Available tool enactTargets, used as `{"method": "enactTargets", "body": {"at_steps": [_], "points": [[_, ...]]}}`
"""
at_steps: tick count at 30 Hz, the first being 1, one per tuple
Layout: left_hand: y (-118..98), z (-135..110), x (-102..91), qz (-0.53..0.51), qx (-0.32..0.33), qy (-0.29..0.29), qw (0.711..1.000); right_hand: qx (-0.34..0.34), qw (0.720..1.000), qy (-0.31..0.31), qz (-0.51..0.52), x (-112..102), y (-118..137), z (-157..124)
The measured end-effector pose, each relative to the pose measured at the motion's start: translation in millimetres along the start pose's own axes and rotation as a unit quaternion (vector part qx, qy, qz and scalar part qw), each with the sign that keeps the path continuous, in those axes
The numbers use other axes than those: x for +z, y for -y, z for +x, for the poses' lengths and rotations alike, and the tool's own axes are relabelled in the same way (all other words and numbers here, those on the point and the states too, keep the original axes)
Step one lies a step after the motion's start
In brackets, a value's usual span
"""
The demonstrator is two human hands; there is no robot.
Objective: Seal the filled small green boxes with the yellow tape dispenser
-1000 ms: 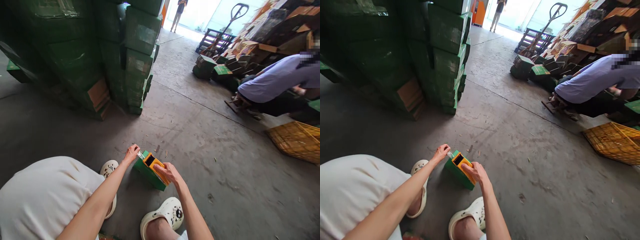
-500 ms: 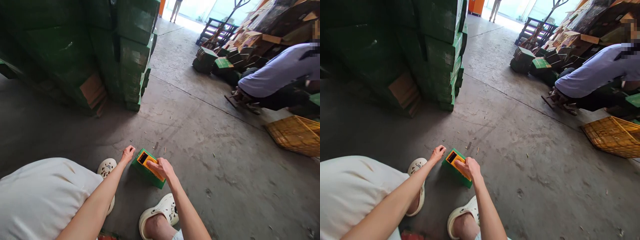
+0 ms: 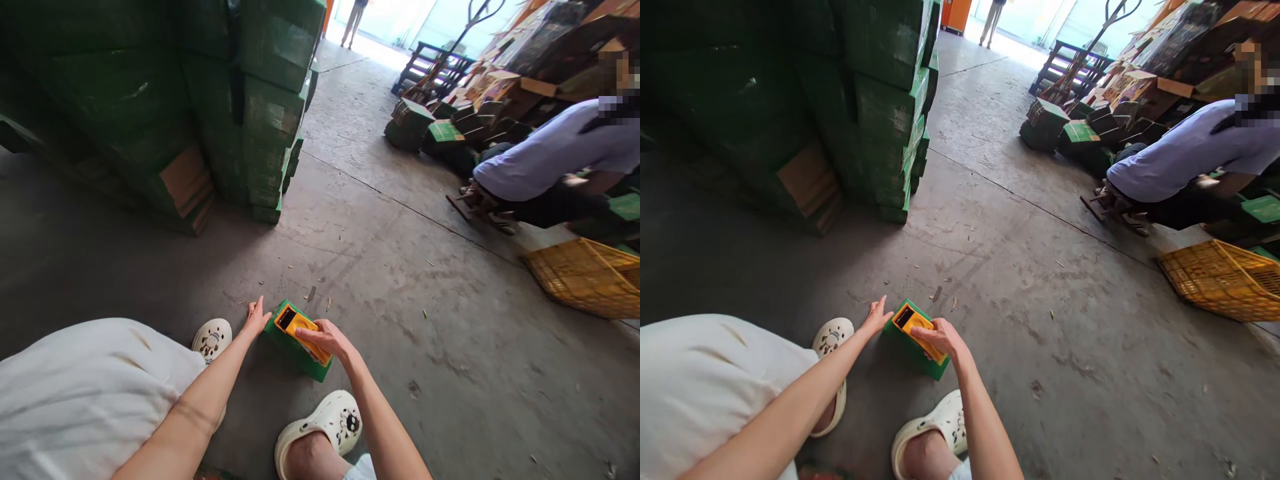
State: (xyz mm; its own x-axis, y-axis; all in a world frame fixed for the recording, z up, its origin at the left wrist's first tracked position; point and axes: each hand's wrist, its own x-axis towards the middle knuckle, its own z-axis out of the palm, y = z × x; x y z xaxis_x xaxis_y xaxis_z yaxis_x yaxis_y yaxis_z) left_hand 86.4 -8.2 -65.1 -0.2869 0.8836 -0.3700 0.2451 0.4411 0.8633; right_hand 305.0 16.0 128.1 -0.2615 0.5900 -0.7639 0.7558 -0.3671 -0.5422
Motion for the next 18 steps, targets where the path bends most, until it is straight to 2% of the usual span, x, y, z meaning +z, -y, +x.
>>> {"method": "enactTargets", "body": {"at_steps": [3,6,7,9,12,13,18], "points": [[0,-5,-10.3,-0.002,0.031,-0.014,0.999,0.006,1.0,-0.005,0.017,2,0,-1],[-9,-12,-18.1,-0.011,0.08,0.003,0.997,0.012,0.999,0.005,0.046,3,4,-4],[-13,-16,-19.6,-0.014,0.101,0.028,0.994,0.014,0.998,0.013,0.056,2,5,-6],[-22,-25,-21.2,-0.021,0.147,0.114,0.982,0.011,0.998,0.021,0.058,1,8,-8],[-28,-38,-22.5,-0.034,0.194,0.24,0.951,-0.003,0.998,0.037,0.046,-1,6,-9],[-28,-39,-23.0,-0.038,0.198,0.259,0.945,-0.005,0.998,0.045,0.049,-2,4,-9],[-22,-32,-25.7,-0.063,0.161,0.28,0.944,0.002,0.992,0.091,0.09,-1,-5,-7]]}}
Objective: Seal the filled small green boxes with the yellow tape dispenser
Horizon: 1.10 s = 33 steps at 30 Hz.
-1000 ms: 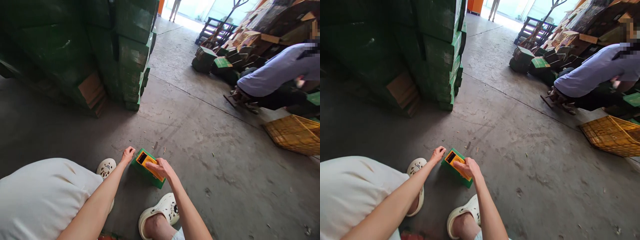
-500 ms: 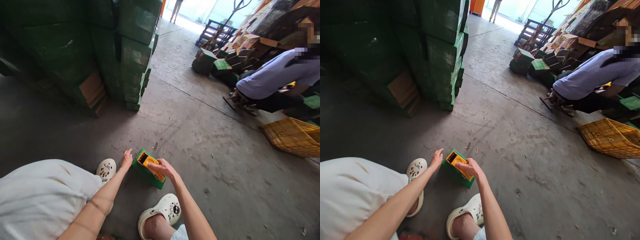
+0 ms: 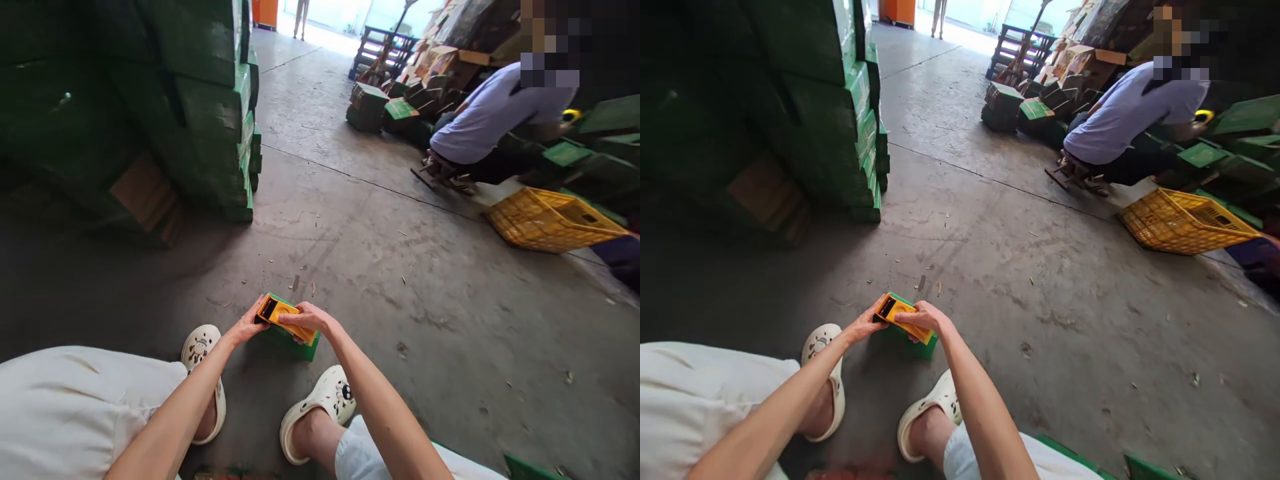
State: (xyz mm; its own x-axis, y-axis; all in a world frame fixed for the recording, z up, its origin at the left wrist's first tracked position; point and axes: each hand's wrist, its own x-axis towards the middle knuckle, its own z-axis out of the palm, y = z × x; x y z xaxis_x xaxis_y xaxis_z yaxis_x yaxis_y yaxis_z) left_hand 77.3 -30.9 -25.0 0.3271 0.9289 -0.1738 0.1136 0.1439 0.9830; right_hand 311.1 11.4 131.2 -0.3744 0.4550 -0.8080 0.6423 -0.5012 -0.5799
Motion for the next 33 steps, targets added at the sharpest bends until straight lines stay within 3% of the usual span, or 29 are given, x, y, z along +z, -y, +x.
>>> {"method": "enactTargets", "body": {"at_steps": [4,8,15,23,28,31,33], "points": [[-1,3,-4.9,-0.04,-0.008,0.021,0.999,-0.004,1.0,0.018,0.004,0,6,-8],[-7,0,-4.1,-0.045,-0.019,0.025,0.999,0.006,0.999,-0.014,-0.034,-4,6,-31],[-5,0,0.4,-0.035,-0.028,0.006,0.999,0.04,0.998,-0.015,-0.036,-24,-38,-85],[0,1,-0.6,0.016,-0.001,0.02,1.0,0.074,0.993,-0.068,-0.054,-11,-54,-74],[-2,3,6.6,0.162,-0.022,0.026,0.986,0.1,0.99,-0.088,-0.055,-6,-49,-70],[-13,5,20.1,0.334,-0.014,0.024,0.942,0.121,0.988,-0.092,-0.039,-8,-45,-69],[-24,8,32.3,0.421,0.04,0.078,0.903,0.119,0.989,-0.077,-0.029,-10,-45,-67]]}}
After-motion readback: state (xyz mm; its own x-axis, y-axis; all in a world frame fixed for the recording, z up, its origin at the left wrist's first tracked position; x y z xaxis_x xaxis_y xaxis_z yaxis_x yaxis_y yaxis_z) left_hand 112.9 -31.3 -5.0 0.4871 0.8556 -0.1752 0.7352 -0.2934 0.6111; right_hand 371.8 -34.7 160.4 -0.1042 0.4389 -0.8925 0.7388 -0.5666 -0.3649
